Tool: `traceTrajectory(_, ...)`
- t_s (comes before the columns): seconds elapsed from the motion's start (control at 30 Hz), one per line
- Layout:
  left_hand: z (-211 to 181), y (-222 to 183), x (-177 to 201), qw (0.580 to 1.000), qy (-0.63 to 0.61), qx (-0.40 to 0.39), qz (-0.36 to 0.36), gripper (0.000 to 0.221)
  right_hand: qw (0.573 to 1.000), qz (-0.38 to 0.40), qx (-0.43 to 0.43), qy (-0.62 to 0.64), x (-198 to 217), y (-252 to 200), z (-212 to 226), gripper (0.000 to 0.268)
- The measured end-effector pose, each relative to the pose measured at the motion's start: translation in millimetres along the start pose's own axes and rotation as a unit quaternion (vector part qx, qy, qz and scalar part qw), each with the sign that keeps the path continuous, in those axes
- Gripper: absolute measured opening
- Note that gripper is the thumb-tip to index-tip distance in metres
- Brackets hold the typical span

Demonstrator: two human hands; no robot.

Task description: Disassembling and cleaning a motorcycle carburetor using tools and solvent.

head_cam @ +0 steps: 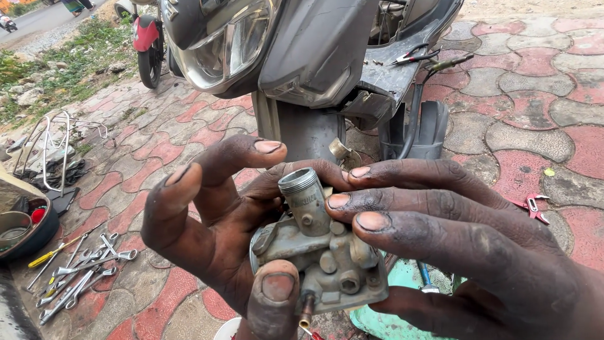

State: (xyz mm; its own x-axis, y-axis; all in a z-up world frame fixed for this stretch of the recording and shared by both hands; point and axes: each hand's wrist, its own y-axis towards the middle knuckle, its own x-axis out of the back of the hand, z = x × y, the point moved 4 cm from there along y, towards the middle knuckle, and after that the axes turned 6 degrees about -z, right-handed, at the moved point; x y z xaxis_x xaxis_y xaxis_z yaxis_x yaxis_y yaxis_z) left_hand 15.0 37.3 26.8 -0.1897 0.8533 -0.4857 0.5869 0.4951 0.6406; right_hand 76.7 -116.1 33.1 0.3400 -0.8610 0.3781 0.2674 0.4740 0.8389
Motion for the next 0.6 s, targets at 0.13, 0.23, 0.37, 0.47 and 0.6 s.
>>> traceTrajectory(0.13, 4.5, 3.0, 1.5, 0.999, 0.008, -0.025, -0.018, 0.07, 0.999, -0.013, -0.029, 0.014, -0.6, 0.7, 4.7, 0.059)
traceTrajectory(0.23, 6.5, 5.3, 4.3, 0.999, 0.022, -0.023, -0.015, 0.073, 0.999, -0.023, -0.037, 0.026, -1.7, 1.8, 4.3, 0.06)
traceTrajectory(0.37, 14.7, 10.8, 12.0, 1.0, 0.001, -0.028, 0.009, 0.076, 0.999, -0.028, -0.032, 0.032, -5.1, 0.9, -0.4, 0.064)
traceTrajectory(0.47, 19.9, 14.8, 16.3, 1.0, -0.011, -0.012, 0.026, 0.08, 0.999, -0.041, -0.03, -0.012, -7.0, -3.3, -4.4, 0.067)
traceTrajectory(0.6, 39.8, 12.2, 33.9, 0.998, -0.028, -0.038, 0.046, 0.07, 0.998, -0.017, -0.048, -0.029, -5.0, -5.2, -10.5, 0.066)
